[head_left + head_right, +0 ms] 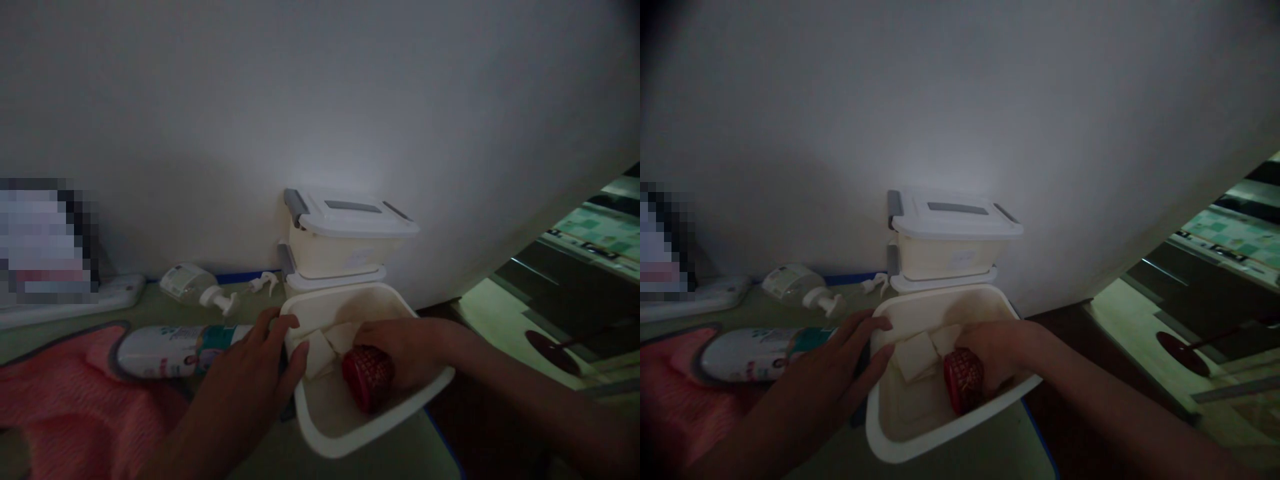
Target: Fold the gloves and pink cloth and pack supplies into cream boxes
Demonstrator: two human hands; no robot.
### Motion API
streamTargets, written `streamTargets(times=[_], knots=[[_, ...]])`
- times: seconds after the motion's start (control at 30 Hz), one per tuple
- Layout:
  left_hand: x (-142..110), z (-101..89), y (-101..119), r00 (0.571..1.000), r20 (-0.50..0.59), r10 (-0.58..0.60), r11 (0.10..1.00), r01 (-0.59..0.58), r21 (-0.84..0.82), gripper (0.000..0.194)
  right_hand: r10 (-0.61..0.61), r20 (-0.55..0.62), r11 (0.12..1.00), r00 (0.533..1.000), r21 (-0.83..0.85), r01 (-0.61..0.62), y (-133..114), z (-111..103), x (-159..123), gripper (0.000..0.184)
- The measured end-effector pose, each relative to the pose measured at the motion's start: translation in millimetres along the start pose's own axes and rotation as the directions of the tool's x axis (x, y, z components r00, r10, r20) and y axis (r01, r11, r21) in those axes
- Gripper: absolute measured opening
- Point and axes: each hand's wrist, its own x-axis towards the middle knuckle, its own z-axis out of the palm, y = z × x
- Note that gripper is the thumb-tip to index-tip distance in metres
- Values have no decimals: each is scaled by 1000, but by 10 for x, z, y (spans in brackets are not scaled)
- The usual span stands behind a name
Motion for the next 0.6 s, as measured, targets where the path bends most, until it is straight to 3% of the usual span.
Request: streamTargets(times=[0.07,0.13,0.27,0.37,0.47,0.6], knots=[[4,-9,11,1000,21,-22,1000,22,-7,38,-94,56,995,994,45,92,70,-12,25,56],[5,-15,16,998,38,-40,999,40,-15,41,-141,34,988,989,71,139,130,-20,37,55],[-9,-23,1,997,47,-60,997,62,-47,47,-89,3,992,996,92,88,164,4,9,53],[-6,-22,-35,998,58,-31,976,43,-215,47,-45,-1,993,999,107,44,135,43,-31,52],[56,16,-86,999,45,2,877,20,-480,51,-33,-71,996,997,80,39,125,97,-71,55],[182,121,-146,987,98,-123,703,157,-694,58,-30,-248,996,968,70,49,132,194,-143,50]])
